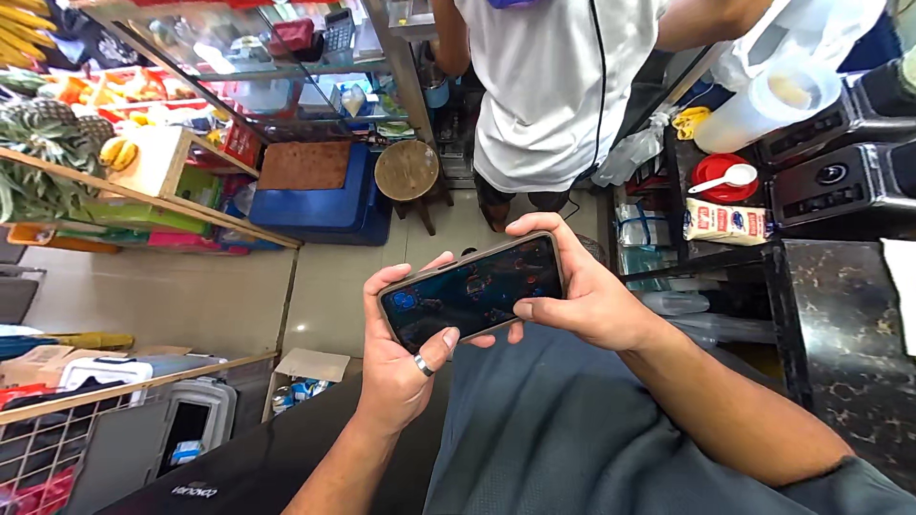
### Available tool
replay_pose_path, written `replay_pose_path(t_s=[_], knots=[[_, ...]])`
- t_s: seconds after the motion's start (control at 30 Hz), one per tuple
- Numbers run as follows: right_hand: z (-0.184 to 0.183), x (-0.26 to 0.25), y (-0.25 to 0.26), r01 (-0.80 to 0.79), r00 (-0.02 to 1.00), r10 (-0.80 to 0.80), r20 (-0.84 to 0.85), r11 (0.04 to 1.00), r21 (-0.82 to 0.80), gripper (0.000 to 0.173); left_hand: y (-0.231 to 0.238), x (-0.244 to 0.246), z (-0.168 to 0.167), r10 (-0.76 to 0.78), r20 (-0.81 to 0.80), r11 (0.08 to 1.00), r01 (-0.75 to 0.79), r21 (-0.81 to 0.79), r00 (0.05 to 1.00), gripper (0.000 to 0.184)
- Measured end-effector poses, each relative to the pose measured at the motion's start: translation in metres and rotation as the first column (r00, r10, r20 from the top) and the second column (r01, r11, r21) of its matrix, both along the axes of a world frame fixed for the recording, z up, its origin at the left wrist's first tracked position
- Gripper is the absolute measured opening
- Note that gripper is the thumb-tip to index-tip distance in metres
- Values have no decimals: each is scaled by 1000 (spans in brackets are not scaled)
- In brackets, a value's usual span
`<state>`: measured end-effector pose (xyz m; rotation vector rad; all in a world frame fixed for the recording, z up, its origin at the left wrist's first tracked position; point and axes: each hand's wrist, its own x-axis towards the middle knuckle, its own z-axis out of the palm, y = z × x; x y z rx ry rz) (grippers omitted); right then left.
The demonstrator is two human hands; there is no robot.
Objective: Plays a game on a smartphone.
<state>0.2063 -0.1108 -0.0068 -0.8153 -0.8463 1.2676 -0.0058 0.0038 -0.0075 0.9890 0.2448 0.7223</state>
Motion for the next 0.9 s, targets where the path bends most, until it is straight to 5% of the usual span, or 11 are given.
replay_pose_path(t_s=[0.33,0.9], knots=[[-5,7,0,-126,982,134,-136,990,65,68,6,-3,-3,-81,103,993,90,-81,991,58],[-8,1,0,-52,993,55,-100,998,29,56,7,-3,-5,-104,122,991,113,-75,987,57]])
